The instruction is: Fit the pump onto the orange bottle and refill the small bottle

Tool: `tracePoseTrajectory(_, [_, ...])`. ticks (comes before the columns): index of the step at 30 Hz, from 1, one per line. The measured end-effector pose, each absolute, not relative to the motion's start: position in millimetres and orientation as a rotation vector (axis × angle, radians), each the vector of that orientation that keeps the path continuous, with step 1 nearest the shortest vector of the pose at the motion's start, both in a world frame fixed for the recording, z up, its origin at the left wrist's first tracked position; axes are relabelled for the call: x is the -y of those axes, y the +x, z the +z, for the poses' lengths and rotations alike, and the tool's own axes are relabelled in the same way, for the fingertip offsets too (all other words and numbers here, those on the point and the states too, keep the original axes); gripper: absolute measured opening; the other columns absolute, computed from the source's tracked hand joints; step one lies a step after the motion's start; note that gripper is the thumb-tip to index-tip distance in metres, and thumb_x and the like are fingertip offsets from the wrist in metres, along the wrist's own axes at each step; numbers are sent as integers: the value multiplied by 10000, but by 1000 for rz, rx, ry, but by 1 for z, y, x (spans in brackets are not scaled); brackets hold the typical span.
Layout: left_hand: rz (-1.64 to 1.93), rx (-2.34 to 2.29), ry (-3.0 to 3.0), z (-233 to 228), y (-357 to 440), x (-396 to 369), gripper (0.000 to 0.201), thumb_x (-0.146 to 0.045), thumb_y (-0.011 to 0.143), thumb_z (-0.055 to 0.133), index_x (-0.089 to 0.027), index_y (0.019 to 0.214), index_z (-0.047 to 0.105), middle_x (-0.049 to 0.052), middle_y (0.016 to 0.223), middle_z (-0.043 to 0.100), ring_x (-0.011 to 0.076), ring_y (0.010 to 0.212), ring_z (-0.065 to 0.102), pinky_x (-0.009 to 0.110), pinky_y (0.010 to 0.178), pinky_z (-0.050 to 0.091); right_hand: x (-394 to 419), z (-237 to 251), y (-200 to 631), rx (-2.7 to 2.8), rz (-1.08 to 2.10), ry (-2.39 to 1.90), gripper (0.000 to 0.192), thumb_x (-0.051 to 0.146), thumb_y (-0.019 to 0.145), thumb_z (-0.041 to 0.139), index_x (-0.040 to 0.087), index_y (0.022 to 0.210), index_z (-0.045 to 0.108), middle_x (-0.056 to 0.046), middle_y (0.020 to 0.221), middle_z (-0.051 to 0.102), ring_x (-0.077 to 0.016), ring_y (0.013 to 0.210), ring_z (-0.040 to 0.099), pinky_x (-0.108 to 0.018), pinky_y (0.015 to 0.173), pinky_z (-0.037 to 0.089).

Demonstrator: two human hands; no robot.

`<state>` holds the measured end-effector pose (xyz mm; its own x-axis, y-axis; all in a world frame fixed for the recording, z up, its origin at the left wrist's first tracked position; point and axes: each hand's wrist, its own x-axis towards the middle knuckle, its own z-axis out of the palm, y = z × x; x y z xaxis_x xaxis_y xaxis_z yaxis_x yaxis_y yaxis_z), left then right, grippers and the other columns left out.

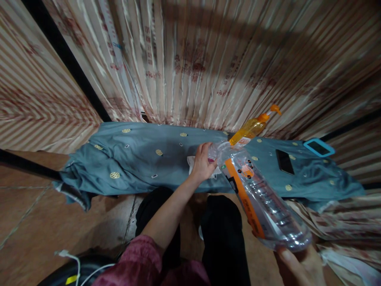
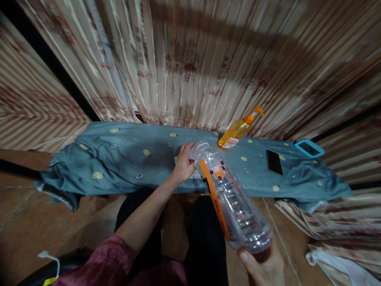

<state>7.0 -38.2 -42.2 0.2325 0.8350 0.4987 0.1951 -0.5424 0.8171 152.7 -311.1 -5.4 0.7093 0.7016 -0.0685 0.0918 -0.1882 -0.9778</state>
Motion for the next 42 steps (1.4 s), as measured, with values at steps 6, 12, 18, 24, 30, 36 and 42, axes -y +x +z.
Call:
tracePoseTrajectory(6, [1342, -930, 1886, -43, 7, 38, 508, -261, 795, 620, -148, 1260, 450, 147, 1258, 518, 291, 1207, 507, 474, 1061, 414, 311, -8, 152, 660, 636, -1686, 461, 459, 725, 735, 188, 1083, 633, -92, 988, 711, -319, 962, 666, -467, 857, 508])
tracePoseTrajectory(12, [1334, -934, 1877, -43, 7, 38, 526, -283, 793, 646, -152, 1264, 452, 151, 1262, 518, 298, 1215, 504, 482, 1061, 417, 313, -15, 161, 714, 611, -1692, 486, 423, 703, 758, 199, 1118, 639, -85, 1002, 713, -324, 954, 669, -461, 843, 515])
tracePoseTrajectory(18, [1349, -945, 1864, -44, 9, 38, 517, -256, 780, 656, -172, 1253, 463, 132, 1249, 529, 286, 1199, 515, 478, 1056, 425, 313, -14, 159, 644, 627, -1704, 496, 456, 704, 751, 196, 1111, 639, -82, 995, 700, -319, 939, 665, -495, 909, 478])
tracePoseTrajectory(24, [1341, -949, 1846, -42, 9, 38, 514, -264, 786, 652, -186, 1256, 460, 126, 1249, 524, 288, 1210, 509, 484, 1069, 411, 311, -11, 159, 663, 633, -1664, 565, 452, 701, 751, 201, 1189, 617, -92, 1025, 690, -329, 964, 655, -489, 866, 495])
tracePoseTrajectory(30, [1346, -943, 1859, -43, 8, 38, 516, -265, 781, 648, -175, 1253, 460, 130, 1241, 523, 289, 1203, 511, 479, 1062, 417, 310, -9, 159, 723, 625, -1676, 597, 457, 709, 740, 216, 1235, 593, -93, 1100, 679, -338, 1043, 633, -480, 884, 487])
tracePoseTrajectory(36, [1329, -939, 1869, -41, 6, 39, 516, -268, 783, 639, -165, 1255, 459, 141, 1252, 523, 296, 1210, 510, 480, 1054, 426, 312, -10, 159, 662, 627, -1706, 545, 477, 696, 748, 228, 1163, 619, -71, 999, 685, -330, 982, 648, -493, 872, 492])
tracePoseTrajectory(42, [1321, -955, 1860, -37, 6, 41, 488, -282, 802, 626, -172, 1247, 459, 141, 1253, 527, 296, 1212, 512, 477, 1055, 425, 312, -4, 157, 697, 654, -1677, 576, 448, 700, 754, 198, 1198, 610, -92, 1031, 696, -330, 987, 648, -498, 882, 489])
